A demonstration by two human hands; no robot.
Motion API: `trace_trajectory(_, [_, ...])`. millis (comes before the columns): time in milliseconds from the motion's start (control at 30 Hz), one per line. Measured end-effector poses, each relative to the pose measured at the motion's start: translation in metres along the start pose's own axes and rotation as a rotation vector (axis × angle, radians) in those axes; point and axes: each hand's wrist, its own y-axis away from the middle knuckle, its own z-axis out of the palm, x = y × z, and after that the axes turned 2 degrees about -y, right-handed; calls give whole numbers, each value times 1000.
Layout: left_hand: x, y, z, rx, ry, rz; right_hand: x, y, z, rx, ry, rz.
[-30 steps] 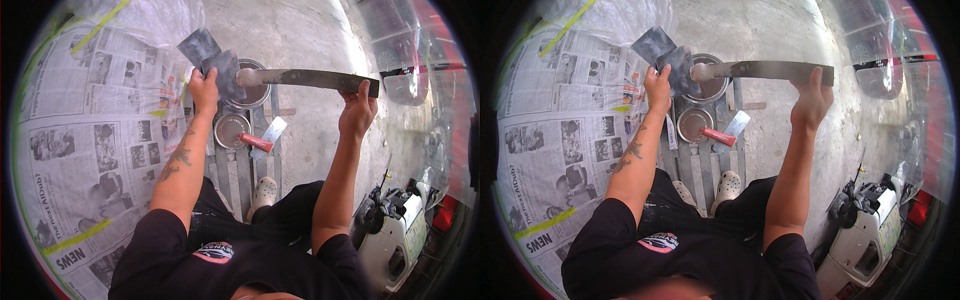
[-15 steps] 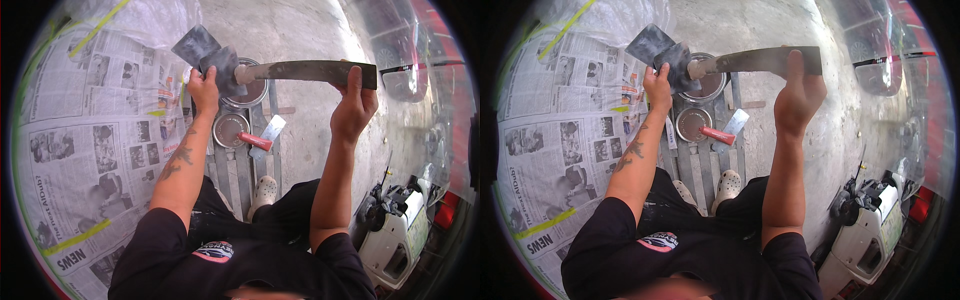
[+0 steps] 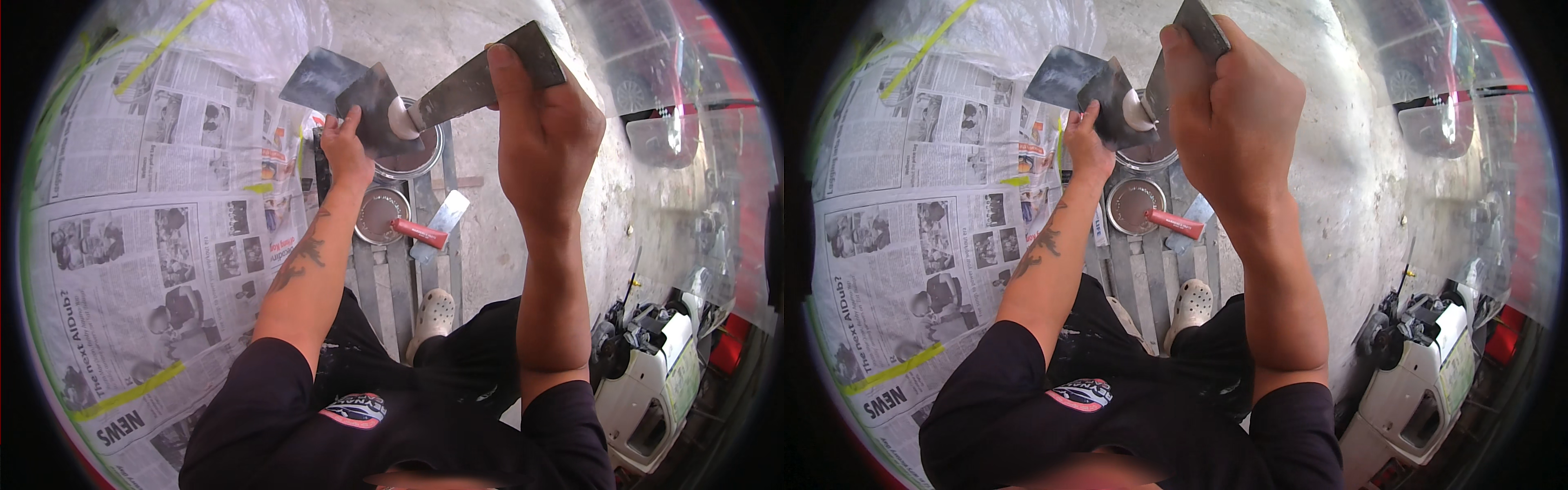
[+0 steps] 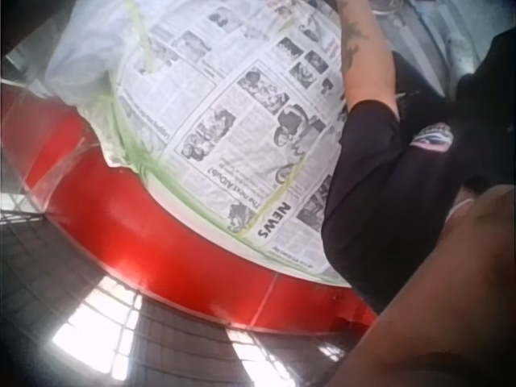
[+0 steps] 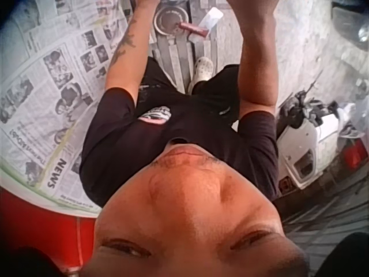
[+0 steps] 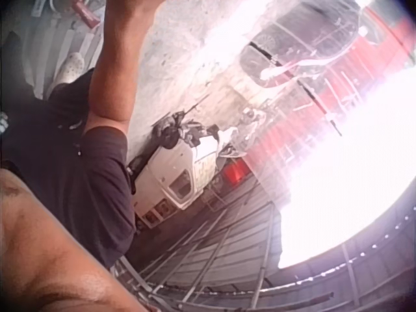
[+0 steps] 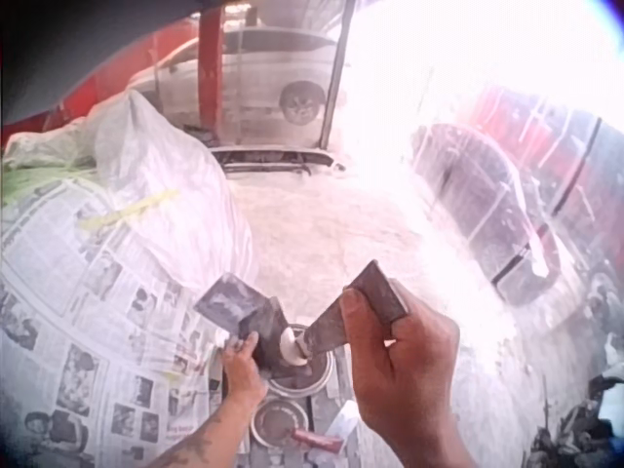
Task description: Applying and smoothing auto body filler on a masked vehicle panel.
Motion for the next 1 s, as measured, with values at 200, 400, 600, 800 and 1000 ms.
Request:
trace_trajectory(200, [22,-13,-8,-31,216,-60,51,39,41,-139,32,251])
trace_trajectory(400, [24,-14,-10,28,193,-33,134,109,88,-213,43,488])
trace_trajectory(600, [23,-10,-11,74,-14,5,157,89,57,82,-196,721])
trace_trajectory(800, [15,-16,-20,86,-264,230,129,48,-8,247,-326,614])
trace_trajectory(1000, [7,-14,-17,83,-428,251,80,18,-50,278,-354,470])
